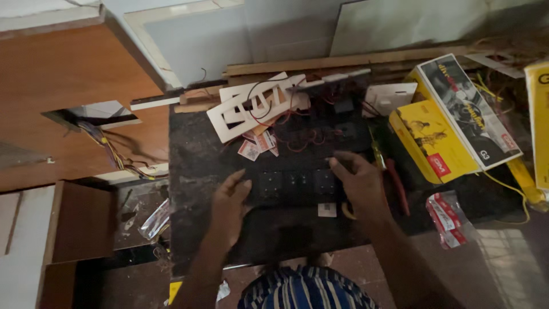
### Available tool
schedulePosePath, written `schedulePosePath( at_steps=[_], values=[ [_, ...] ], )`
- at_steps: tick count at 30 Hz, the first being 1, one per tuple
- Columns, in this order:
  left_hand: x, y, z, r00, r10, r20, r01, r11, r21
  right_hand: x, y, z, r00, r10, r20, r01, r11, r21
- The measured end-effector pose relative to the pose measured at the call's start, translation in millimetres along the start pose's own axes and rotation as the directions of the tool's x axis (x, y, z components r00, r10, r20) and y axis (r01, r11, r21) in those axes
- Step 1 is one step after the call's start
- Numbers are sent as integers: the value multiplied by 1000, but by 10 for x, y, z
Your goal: The person wires an electrical switchboard by stripping wires with pliers and tightening terminal screws with a screwdriver.
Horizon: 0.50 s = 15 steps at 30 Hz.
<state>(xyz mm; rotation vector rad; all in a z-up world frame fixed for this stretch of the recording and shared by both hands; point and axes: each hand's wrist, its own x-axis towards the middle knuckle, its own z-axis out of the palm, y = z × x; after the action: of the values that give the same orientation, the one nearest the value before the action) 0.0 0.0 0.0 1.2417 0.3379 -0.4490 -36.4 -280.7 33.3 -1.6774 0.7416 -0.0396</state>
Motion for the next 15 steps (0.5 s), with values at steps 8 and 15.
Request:
schedulePosePath(
  at_steps=[8, 15],
  values=[
    [56, -37, -106, 926, 333, -179, -189, 817, 544, 89, 175, -72, 990, -142, 16, 141, 989, 54],
    [-119, 66, -78, 815, 563, -138, -215, 515, 830, -176, 52, -446, 919, -348, -185, 264, 892, -368]
  ],
)
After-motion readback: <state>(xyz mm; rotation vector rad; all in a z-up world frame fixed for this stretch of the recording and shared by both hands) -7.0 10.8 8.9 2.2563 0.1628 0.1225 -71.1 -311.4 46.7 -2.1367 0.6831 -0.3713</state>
